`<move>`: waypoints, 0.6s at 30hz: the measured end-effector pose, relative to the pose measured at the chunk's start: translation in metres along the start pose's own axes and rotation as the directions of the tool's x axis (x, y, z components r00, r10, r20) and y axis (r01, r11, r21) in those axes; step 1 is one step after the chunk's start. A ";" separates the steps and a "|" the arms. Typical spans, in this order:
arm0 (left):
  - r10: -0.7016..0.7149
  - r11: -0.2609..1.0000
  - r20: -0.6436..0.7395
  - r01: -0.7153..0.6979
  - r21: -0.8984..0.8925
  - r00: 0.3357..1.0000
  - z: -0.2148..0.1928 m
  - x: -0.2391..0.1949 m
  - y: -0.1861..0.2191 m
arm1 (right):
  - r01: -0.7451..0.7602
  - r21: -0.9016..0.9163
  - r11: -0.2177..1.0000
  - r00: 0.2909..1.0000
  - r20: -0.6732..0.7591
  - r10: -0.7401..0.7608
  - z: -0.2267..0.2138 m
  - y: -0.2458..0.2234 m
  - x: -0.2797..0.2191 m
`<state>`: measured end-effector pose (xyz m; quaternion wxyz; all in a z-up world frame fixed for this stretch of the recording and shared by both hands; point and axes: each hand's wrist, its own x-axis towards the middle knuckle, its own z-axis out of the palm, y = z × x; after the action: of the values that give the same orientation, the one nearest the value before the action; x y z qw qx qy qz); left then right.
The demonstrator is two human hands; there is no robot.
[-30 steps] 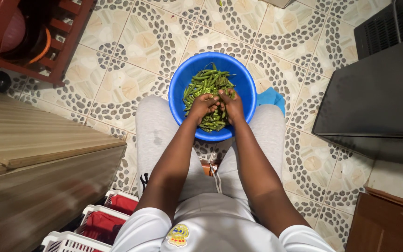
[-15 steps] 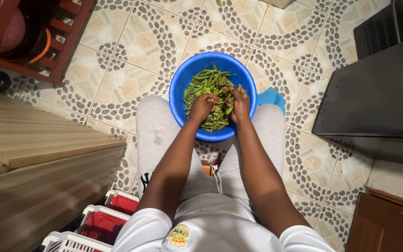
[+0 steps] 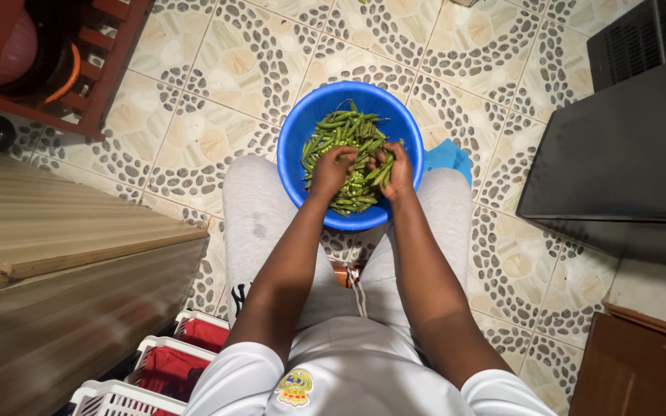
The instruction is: Sorting and cleaning green beans in a blue bowl while sitting on the floor
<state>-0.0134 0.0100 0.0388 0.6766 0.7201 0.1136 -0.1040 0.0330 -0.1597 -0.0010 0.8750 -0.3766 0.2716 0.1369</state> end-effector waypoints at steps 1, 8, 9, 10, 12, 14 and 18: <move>-0.001 1.000 -0.002 0.001 0.000 1.000 0.000 0.005 -0.008 | -0.002 -0.001 1.000 1.000 0.000 0.002 0.001 -0.002 -0.003; 0.108 0.879 -0.077 -0.059 0.473 0.991 0.007 0.018 -0.027 | 0.113 -0.053 0.992 0.989 -0.088 -0.117 -0.011 0.001 0.008; 0.133 0.857 -0.026 -0.102 0.505 0.991 0.012 0.016 -0.020 | 0.164 -0.071 0.984 0.980 -0.106 -0.171 -0.014 0.000 0.009; 0.132 0.858 -0.023 -0.103 0.503 0.991 0.013 0.010 -0.006 | 0.165 -0.072 0.984 0.979 -0.109 -0.173 -0.015 0.000 0.010; 0.239 0.857 0.053 -0.236 0.459 0.970 0.017 0.000 0.024 | 0.201 -0.093 0.975 0.976 -0.060 -0.207 -0.017 -0.003 0.012; 0.237 0.843 0.089 -0.250 0.476 0.967 0.021 0.014 0.003 | 0.224 -0.140 0.964 0.972 -0.036 -0.231 -0.024 0.001 0.014; 0.304 0.819 0.009 -0.266 0.508 0.953 0.031 0.056 -0.061 | 0.225 -0.402 0.887 0.965 -0.037 -0.261 0.020 -0.017 -0.036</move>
<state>0.0219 -0.0156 -0.0381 0.4683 0.8836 -0.0023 -0.0015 0.0184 -0.1582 0.0416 0.7781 -0.5820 0.2283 0.0610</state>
